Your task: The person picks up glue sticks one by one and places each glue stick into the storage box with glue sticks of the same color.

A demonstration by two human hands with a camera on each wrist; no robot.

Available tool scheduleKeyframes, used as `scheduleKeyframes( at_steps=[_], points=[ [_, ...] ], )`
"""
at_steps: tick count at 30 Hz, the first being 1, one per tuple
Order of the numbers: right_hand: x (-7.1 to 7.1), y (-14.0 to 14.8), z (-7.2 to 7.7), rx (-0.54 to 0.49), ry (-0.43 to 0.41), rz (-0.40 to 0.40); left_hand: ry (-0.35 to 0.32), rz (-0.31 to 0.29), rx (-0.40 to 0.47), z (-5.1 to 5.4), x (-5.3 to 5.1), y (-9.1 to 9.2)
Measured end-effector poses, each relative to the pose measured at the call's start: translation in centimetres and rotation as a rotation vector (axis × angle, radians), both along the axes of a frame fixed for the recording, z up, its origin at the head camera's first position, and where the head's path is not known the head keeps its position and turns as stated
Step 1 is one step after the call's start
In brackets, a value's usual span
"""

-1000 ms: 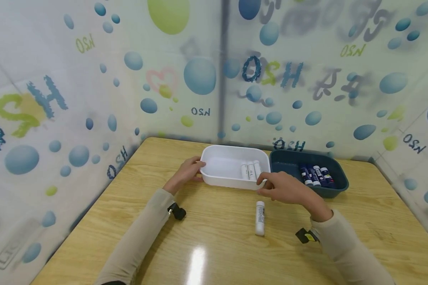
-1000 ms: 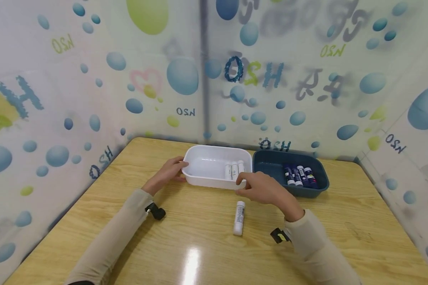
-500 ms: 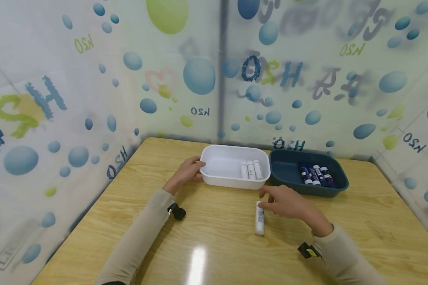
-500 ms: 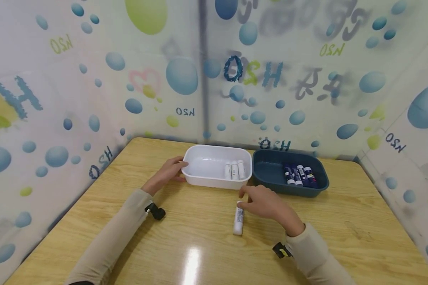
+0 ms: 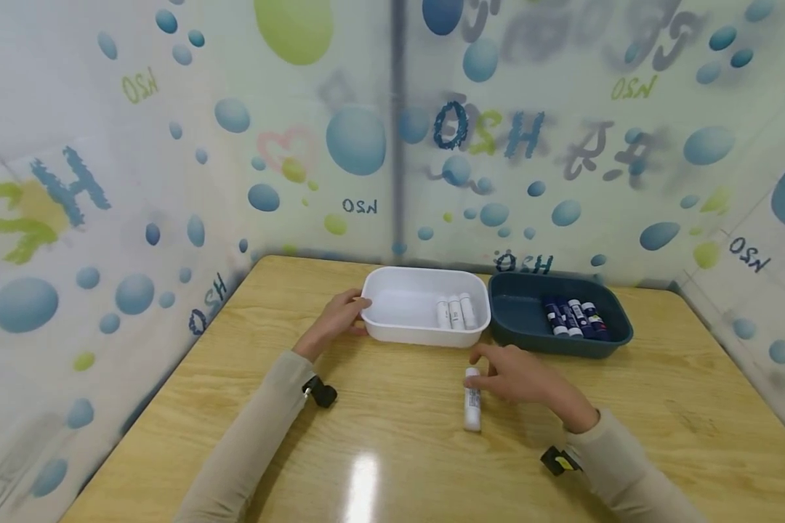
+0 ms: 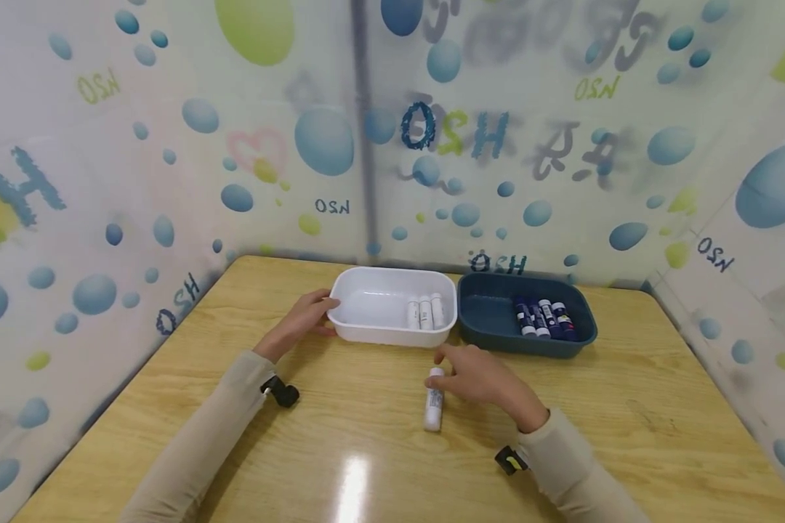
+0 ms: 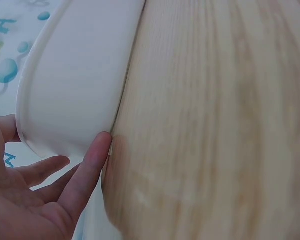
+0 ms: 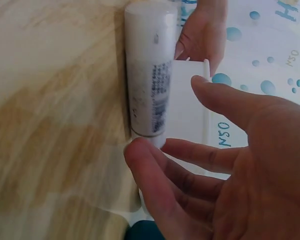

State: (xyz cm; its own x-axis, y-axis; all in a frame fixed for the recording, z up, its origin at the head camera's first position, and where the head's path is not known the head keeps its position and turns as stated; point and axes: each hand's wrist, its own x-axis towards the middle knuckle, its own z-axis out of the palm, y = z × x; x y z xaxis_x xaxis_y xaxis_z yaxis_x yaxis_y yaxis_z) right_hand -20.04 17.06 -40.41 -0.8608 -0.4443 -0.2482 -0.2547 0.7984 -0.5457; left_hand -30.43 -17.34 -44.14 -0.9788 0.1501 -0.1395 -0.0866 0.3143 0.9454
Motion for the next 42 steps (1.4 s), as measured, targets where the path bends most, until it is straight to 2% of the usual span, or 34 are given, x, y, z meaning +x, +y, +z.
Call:
scheduleKeyframes(
  at_steps=[7, 19, 23, 32, 42],
  points=[
    [0.0, -0.6, -0.7, 0.032, 0.079, 0.015, -0.006, 0.000, 0.011, 0.4, 0.1, 0.2],
    [0.1, -1.1, -0.9, 0.023, 0.037, -0.022, 0.005, -0.011, -0.003, 0.4, -0.1, 0.4],
    [0.2, -1.1, -0.8, 0.028, -0.001, -0.031, -0.011, -0.020, 0.000, 0.5, -0.1, 0.3],
    [0.6, -0.9, -0.7, -0.039, -0.189, -0.062, -0.010, -0.005, 0.006, 0.1, -0.2, 0.3],
    [0.7, -0.6, -0.6, -0.097, -0.226, -0.022, -0.012, 0.004, 0.009, 0.0, -0.1, 0.1]
  ],
)
